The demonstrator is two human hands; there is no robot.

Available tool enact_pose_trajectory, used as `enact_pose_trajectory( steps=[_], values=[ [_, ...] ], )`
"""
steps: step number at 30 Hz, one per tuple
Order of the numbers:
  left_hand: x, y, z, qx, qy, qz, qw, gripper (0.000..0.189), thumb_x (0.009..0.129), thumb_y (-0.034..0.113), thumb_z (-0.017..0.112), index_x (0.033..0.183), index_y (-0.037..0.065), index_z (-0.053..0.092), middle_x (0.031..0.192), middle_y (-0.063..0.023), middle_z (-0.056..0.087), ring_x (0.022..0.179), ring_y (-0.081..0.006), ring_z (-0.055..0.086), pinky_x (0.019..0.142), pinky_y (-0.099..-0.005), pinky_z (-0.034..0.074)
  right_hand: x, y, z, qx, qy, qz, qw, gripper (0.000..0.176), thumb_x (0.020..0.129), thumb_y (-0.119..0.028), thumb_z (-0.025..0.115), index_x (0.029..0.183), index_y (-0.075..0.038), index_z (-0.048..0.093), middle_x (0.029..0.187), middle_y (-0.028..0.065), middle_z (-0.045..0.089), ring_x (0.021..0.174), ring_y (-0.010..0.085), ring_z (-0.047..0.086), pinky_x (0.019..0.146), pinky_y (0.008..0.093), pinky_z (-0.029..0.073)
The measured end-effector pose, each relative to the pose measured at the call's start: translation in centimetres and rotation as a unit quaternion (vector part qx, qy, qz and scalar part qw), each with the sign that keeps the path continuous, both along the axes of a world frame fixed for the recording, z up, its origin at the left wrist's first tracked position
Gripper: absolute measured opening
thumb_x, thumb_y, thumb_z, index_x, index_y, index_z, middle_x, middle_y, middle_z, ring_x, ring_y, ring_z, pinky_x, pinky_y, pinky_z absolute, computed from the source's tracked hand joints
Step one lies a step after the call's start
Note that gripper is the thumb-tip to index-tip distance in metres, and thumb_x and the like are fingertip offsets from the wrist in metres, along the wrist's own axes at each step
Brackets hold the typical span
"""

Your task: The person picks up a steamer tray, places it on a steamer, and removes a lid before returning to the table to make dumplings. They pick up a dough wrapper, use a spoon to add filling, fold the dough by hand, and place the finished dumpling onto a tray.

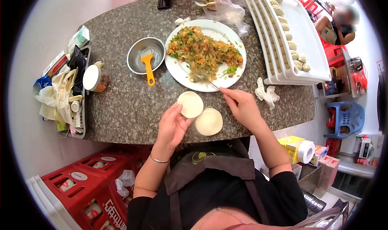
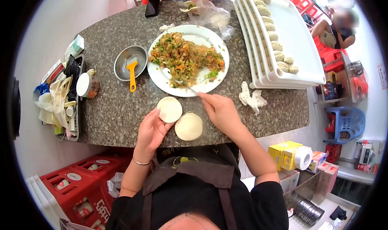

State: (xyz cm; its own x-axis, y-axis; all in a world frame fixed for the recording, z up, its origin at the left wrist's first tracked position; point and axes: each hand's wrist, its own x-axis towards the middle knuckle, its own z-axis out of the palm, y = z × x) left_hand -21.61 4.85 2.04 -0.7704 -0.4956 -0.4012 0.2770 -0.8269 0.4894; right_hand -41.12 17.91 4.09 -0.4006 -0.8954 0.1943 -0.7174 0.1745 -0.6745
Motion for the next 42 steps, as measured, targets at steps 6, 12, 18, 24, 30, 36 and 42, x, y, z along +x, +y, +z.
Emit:
enact_pose_trajectory(
  steps=[6, 12, 18, 24, 30, 36, 42],
  values=[
    [-1.9, -0.7, 1.0, 0.056, 0.071, 0.006, 0.996, 0.041, 0.101, 0.022, 0.040, 0.133, -0.002, 0.038, 0.135, -0.0164, 0.047, 0.127, -0.0281, 0.045, 0.110, -0.0440, 0.034, 1.6, 0.6, 0.2, 0.003, -0.060, -0.038, 0.997, 0.025, 0.086, -0.003, 0.059, 0.111, -0.003, 0.065, 0.072, 0.0144, 0.060, 0.065, 0.0281, 0.062, 0.059, 0.0352, 0.049],
    [-2.2, -1.0, 0.8, 0.062, 0.070, 0.017, 0.996, 0.044, 0.100, 0.022, 0.041, 0.133, -0.006, 0.037, 0.134, -0.0179, 0.048, 0.125, -0.0278, 0.047, 0.109, -0.0423, 0.037, 2.9, 2.7, 0.9, 0.025, -0.025, 0.011, 0.999, 0.029, 0.084, -0.003, 0.063, 0.112, -0.006, 0.066, 0.074, 0.0130, 0.060, 0.062, 0.0259, 0.059, 0.057, 0.0341, 0.047],
    [-2.0, -0.3, 0.9, 0.050, 0.057, 0.015, 0.997, 0.044, 0.100, 0.021, 0.042, 0.133, -0.007, 0.036, 0.133, -0.0187, 0.048, 0.124, -0.0284, 0.048, 0.107, -0.0416, 0.040, 1.3, 2.7, -0.8, -0.020, -0.080, -0.117, 0.990, 0.029, 0.086, -0.001, 0.060, 0.115, -0.004, 0.065, 0.076, 0.0137, 0.062, 0.062, 0.0230, 0.059, 0.059, 0.0313, 0.046],
    [-2.2, -0.5, 2.1, 0.049, 0.061, -0.001, 0.997, 0.046, 0.100, 0.024, 0.041, 0.133, -0.007, 0.036, 0.134, -0.0190, 0.048, 0.124, -0.0294, 0.048, 0.107, -0.0419, 0.039, 3.2, 2.9, -0.3, -0.003, -0.073, -0.025, 0.997, 0.030, 0.085, 0.000, 0.060, 0.114, -0.004, 0.065, 0.073, 0.0135, 0.060, 0.061, 0.0235, 0.059, 0.058, 0.0320, 0.047],
    [-1.7, -1.0, 1.0, 0.058, 0.053, 0.012, 0.997, 0.045, 0.100, 0.025, 0.041, 0.132, -0.007, 0.037, 0.133, -0.0185, 0.049, 0.124, -0.0294, 0.048, 0.107, -0.0429, 0.039, 2.1, 2.9, 1.5, 0.015, -0.113, -0.005, 0.994, 0.029, 0.085, -0.002, 0.061, 0.114, -0.005, 0.065, 0.077, 0.0143, 0.063, 0.062, 0.0241, 0.061, 0.059, 0.0334, 0.048],
    [-1.7, -0.7, 1.3, 0.070, 0.072, -0.009, 0.995, 0.045, 0.099, 0.024, 0.042, 0.131, -0.007, 0.040, 0.132, -0.0185, 0.050, 0.124, -0.0291, 0.048, 0.107, -0.0432, 0.039, 3.5, 3.0, 0.1, 0.007, -0.108, -0.044, 0.993, 0.028, 0.086, -0.002, 0.060, 0.113, -0.004, 0.065, 0.079, 0.0150, 0.064, 0.066, 0.0240, 0.062, 0.062, 0.0319, 0.048],
    [-1.4, -1.4, 0.8, 0.066, 0.054, -0.002, 0.996, 0.044, 0.100, 0.025, 0.042, 0.131, -0.007, 0.040, 0.131, -0.0187, 0.050, 0.123, -0.0296, 0.050, 0.106, -0.0414, 0.041, 2.4, 2.7, 0.7, 0.015, -0.124, -0.042, 0.991, 0.029, 0.087, -0.002, 0.060, 0.115, -0.005, 0.065, 0.071, 0.0116, 0.059, 0.060, 0.0210, 0.057, 0.059, 0.0310, 0.046]
  ],
)
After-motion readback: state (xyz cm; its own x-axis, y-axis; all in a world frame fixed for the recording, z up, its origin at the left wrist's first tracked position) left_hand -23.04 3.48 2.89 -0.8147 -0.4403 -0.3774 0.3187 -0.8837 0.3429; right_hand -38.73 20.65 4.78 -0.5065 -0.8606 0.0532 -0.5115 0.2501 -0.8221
